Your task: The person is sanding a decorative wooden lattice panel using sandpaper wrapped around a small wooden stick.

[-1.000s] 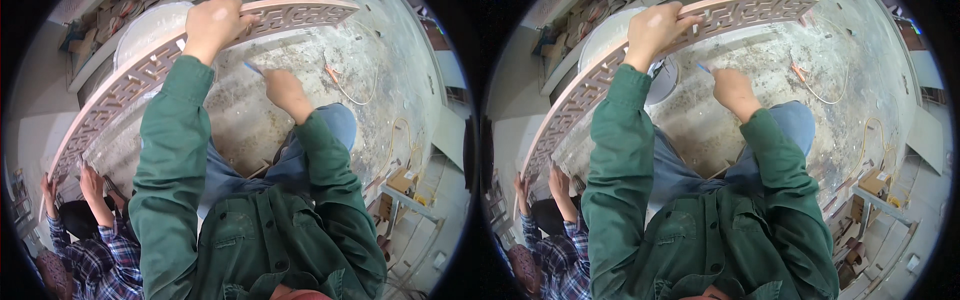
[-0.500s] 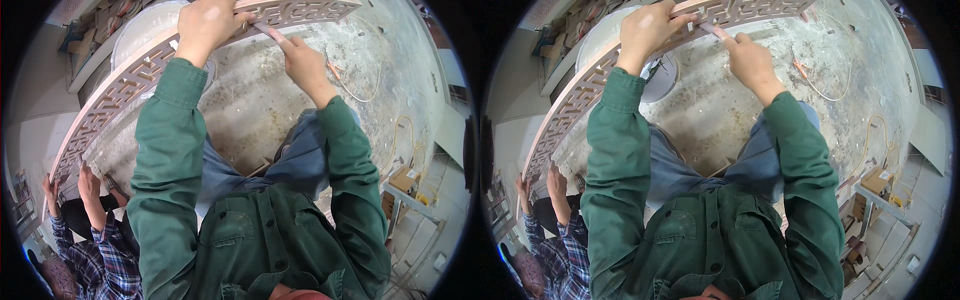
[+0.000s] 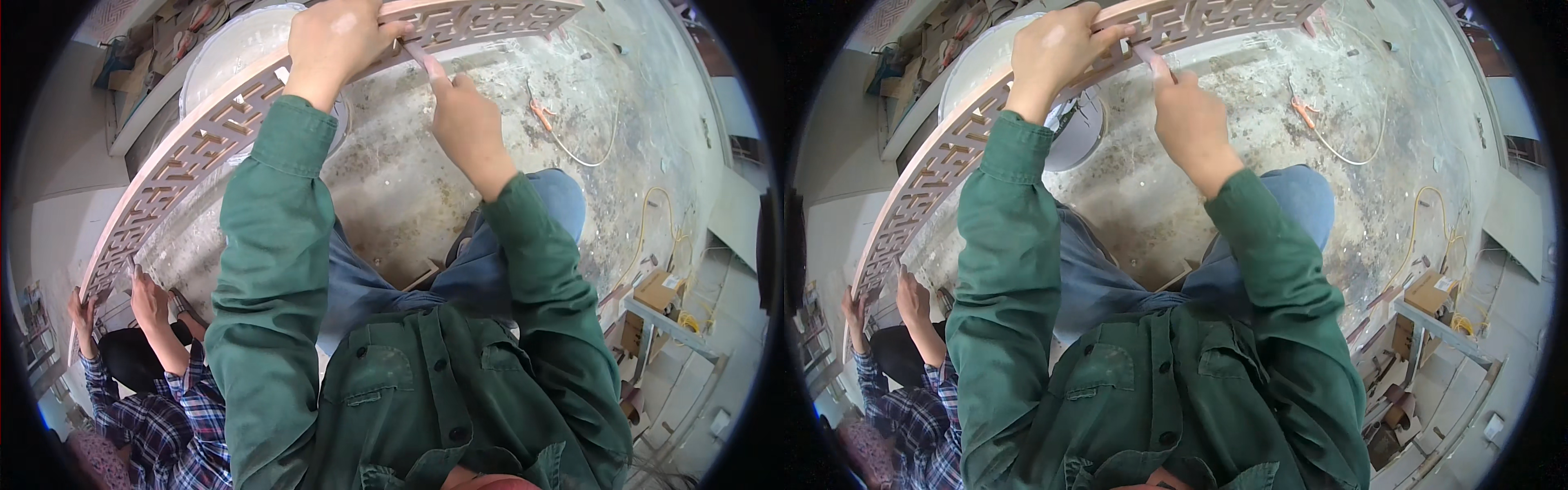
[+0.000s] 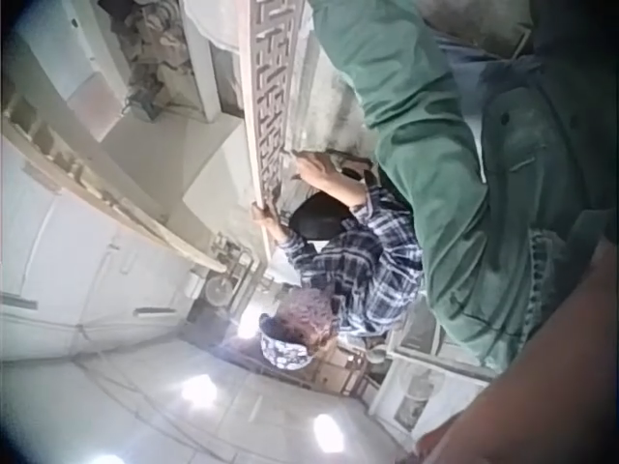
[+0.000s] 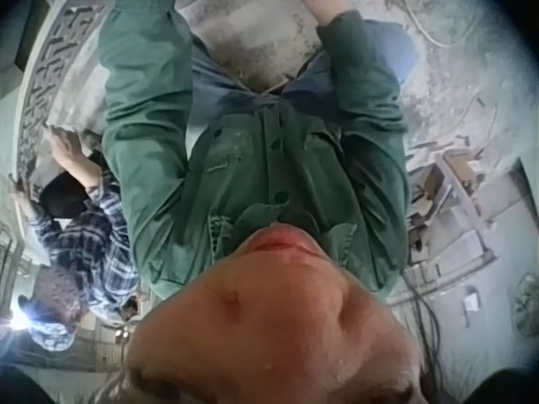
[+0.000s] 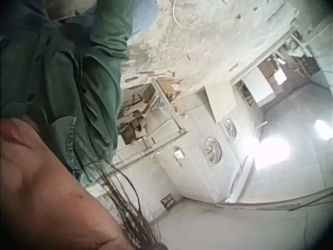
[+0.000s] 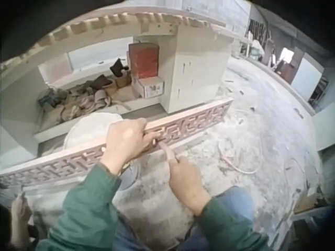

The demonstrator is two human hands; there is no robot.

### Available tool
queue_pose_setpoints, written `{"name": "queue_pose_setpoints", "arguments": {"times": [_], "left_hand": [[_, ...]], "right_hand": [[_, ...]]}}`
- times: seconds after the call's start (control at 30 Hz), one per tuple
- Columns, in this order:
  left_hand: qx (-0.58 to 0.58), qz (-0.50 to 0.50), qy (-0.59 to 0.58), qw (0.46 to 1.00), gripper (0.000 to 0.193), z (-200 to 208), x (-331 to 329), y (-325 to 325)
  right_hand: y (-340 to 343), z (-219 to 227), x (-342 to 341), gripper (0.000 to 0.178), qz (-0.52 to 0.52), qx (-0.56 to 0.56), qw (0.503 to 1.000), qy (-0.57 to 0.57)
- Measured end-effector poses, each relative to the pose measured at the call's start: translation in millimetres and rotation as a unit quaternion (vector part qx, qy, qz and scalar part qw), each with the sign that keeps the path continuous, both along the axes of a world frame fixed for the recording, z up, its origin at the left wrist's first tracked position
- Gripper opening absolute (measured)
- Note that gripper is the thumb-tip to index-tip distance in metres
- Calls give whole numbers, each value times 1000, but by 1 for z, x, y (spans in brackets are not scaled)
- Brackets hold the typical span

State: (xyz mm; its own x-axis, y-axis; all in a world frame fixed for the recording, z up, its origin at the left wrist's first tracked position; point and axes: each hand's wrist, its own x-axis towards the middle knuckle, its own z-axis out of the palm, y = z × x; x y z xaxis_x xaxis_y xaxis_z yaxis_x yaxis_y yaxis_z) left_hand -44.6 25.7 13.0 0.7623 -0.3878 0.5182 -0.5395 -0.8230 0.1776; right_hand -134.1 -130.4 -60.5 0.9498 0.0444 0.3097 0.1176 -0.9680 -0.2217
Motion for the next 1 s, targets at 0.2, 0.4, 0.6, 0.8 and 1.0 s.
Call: {"name": "queue_pose_setpoints", "arguments": {"times": [0.2, 0.4, 0.6, 0.8, 1.0], "left_hand": [[64, -39, 91, 993, 35, -12, 21, 13], [58, -20, 83, 995, 31, -15, 16, 7], [51, -17, 63, 997, 30, -13, 14, 8], [54, -1, 106, 993, 25, -12, 13, 7], [53, -3, 96, 994, 25, -12, 13, 6]], "right_hand": [[-3, -12, 35, 39, 38, 23, 995, -88], [-5, -13, 19, 41, 58, 279, 958, -30], [4, -7, 2, 40, 14, 161, 987, 2], [-4, -4, -1, 39, 47, 539, 831, 126], [-9, -7, -4, 39, 69, 467, 877, 87]]}}
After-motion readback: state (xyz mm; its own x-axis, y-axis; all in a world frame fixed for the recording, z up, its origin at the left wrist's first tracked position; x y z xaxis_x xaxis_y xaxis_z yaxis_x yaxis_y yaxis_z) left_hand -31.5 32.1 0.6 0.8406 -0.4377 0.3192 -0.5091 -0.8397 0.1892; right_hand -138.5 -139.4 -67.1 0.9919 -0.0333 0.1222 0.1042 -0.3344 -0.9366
